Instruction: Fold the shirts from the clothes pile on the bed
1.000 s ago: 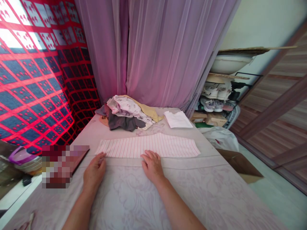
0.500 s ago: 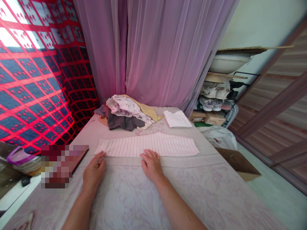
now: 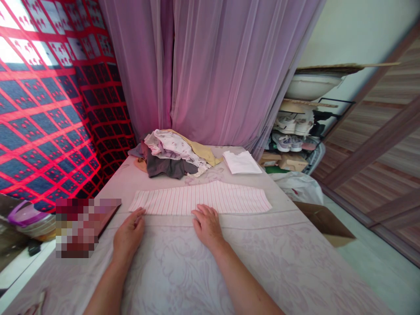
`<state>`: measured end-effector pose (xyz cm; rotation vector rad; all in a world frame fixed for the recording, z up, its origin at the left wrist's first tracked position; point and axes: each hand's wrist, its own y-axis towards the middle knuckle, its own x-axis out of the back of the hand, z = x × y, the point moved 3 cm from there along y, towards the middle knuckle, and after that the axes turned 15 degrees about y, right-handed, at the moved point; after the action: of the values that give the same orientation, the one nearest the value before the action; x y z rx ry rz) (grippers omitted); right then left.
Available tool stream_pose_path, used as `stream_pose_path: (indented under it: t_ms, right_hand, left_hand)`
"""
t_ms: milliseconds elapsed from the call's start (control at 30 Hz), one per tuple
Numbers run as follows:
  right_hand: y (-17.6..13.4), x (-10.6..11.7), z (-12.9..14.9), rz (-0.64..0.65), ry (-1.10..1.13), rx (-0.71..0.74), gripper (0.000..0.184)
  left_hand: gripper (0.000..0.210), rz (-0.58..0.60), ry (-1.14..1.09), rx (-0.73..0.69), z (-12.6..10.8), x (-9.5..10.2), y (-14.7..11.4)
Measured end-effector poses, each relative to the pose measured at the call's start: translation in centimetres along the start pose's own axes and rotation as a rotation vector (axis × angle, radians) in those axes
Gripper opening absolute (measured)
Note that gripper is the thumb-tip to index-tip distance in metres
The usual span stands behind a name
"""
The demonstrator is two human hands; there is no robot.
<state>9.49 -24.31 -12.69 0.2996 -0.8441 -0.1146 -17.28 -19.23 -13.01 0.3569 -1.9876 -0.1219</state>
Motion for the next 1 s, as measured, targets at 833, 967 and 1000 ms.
stream_pose_path:
  t_ms: [833, 967, 1000]
  right_hand:
    - [0.04, 0.1, 0.18, 0.023, -0.02, -0.013, 0.03]
    - [0.04, 0.21, 0.21, 0.022, -0.017, -0.016, 0.03]
    - [0.03, 0.19, 0.19, 0.022, -0.016, -0.017, 0.03]
  left_hand:
    - [0.025, 0.009, -0.014, -0.012, -0.11, 0.12, -0.13]
    - [0.027, 0.047, -0.002, 0.003, -0.25, 0.15, -0.14]
    - [0.027, 0.055, 0.002, 0.006, -0.3, 0.18, -0.14]
